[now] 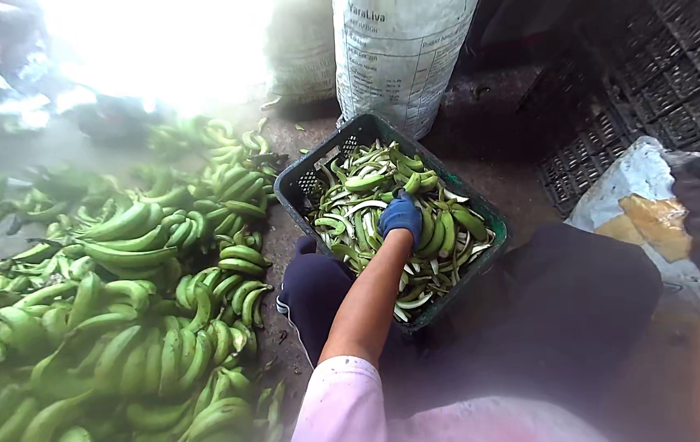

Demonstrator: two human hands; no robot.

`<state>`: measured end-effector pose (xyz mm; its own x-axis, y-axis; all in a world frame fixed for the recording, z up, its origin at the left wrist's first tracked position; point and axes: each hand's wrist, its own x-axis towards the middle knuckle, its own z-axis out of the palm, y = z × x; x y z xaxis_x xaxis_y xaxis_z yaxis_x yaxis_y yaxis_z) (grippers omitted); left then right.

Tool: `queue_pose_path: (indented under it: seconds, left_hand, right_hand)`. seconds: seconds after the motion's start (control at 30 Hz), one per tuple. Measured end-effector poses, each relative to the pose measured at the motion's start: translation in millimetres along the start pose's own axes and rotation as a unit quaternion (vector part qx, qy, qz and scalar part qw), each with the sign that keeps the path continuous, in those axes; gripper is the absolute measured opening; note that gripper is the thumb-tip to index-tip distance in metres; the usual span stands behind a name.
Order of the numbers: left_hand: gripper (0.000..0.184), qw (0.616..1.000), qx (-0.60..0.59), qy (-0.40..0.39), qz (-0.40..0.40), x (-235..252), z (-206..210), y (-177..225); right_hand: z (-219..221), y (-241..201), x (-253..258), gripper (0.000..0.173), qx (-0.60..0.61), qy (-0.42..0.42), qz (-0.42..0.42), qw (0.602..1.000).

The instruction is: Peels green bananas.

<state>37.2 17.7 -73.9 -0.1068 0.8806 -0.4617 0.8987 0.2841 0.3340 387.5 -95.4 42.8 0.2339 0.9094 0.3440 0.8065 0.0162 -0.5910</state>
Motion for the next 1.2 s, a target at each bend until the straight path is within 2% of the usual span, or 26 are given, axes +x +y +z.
queue_pose_path:
  seconds: [0.03, 0.07, 0.13, 0.17, 0.2, 0.27, 0.3, 0.33, 0.37, 0.47, 0.53, 0.57, 0.6, 0.67, 0.7, 0.73, 0.77, 0.8, 0.87, 0.9, 0.97, 1.0, 1.03, 1.07, 1.13, 1.2]
  left_hand:
    - [0.063, 1.000, -0.025, -0.013, 0.008, -1, -7, -4]
    - [0.064, 0.998, -0.057, -0.024, 0.017, -4, -16, -9]
    - [0.065, 0.990, -0.135, -0.014, 0.045, -9, -34, -20]
    - [0.065, 0.980, -0.187, 0.003, 0.069, -12, -45, -26]
    - [0.066, 0.964, -0.247, 0.022, 0.097, -15, -57, -31]
    - [0.064, 0.903, -0.392, 0.064, 0.165, -29, -79, -37]
    - [0.064, 0.862, -0.460, 0.083, 0.197, -38, -87, -39]
    - [0.064, 0.820, -0.516, 0.100, 0.227, -46, -93, -39]
    - [0.062, 0.781, -0.558, 0.116, 0.257, -52, -96, -39]
    - [0.063, 0.708, -0.613, 0.117, 0.331, -59, -97, -40]
    - [0.061, 0.693, -0.631, 0.097, 0.336, -59, -93, -43]
    - [0.057, 0.700, -0.631, 0.085, 0.323, -60, -90, -45]
    - [0.052, 0.709, -0.631, 0.065, 0.309, -64, -85, -48]
    - [0.033, 0.681, -0.680, 0.034, 0.270, -67, -78, -45]
    - [0.033, 0.658, -0.711, 0.023, 0.247, -70, -80, -42]
    - [0.038, 0.627, -0.749, 0.025, 0.210, -71, -87, -36]
    - [0.042, 0.603, -0.775, 0.033, 0.184, -70, -93, -34]
    - [0.044, 0.584, -0.793, 0.045, 0.168, -66, -98, -36]
    - [0.041, 0.558, -0.811, 0.068, 0.164, -59, -105, -39]
    - [0.037, 0.573, -0.801, 0.076, 0.156, -58, -107, -40]
    - [0.031, 0.636, -0.750, 0.103, 0.152, -58, -109, -41]
    - [0.031, 0.652, -0.732, 0.115, 0.160, -57, -110, -41]
    - [0.031, 0.646, -0.733, 0.124, 0.172, -57, -112, -42]
    - [0.028, 0.624, -0.749, 0.134, 0.179, -58, -115, -41]
    - [0.034, 0.552, -0.807, 0.120, 0.172, -57, -120, -44]
    - [0.043, 0.515, -0.835, 0.118, 0.154, -55, -125, -47]
  right_hand:
    - [21, -7, 5, 0.051, 0.076, -0.017, 0.000, 0.997]
    - [42, -28, 8, 0.048, 0.151, -0.043, 0.042, 0.987]
    - [83, -94, 7, 0.033, 0.277, -0.083, 0.170, 0.942]
    - [100, -118, 3, 0.030, 0.344, -0.129, 0.221, 0.904]
    - [113, -123, 2, 0.034, 0.413, -0.228, 0.242, 0.848]
    - [147, -111, 5, 0.046, 0.529, -0.417, 0.208, 0.709]
    - [163, -111, 4, 0.049, 0.581, -0.469, 0.176, 0.642]
    - [173, -121, 2, 0.052, 0.617, -0.489, 0.149, 0.598]
    - [176, -137, 1, 0.054, 0.639, -0.489, 0.124, 0.581]
    - [174, -177, -1, 0.054, 0.658, -0.447, 0.107, 0.597]
    - [181, -183, 0, 0.051, 0.658, -0.398, 0.110, 0.629]
    - [190, -177, 3, 0.051, 0.667, -0.380, 0.084, 0.636]
    - [196, -171, 5, 0.052, 0.652, -0.363, 0.031, 0.664]
    - [198, -167, 8, 0.048, 0.525, -0.339, -0.097, 0.774]
    - [200, -168, 6, 0.040, 0.430, -0.309, -0.149, 0.835]
    - [203, -166, 5, 0.039, 0.337, -0.296, -0.206, 0.870]
    - [206, -165, 4, 0.040, 0.252, -0.295, -0.253, 0.886]
    - [207, -167, 2, 0.043, 0.194, -0.304, -0.289, 0.887]
    - [210, -168, -2, 0.046, 0.157, -0.314, -0.314, 0.882]
    - [211, -169, -3, 0.044, 0.151, -0.313, -0.320, 0.881]
    - [210, -169, -1, 0.039, 0.133, -0.295, -0.348, 0.880]
    - [208, -169, 0, 0.038, 0.126, -0.288, -0.358, 0.879]
    - [205, -171, -2, 0.039, 0.124, -0.289, -0.353, 0.881]
    - [200, -173, -4, 0.041, 0.137, -0.301, -0.329, 0.884]
    - [192, -179, -12, 0.035, 0.202, -0.345, -0.235, 0.886]
    - [188, -184, -19, 0.026, 0.251, -0.384, -0.140, 0.878]
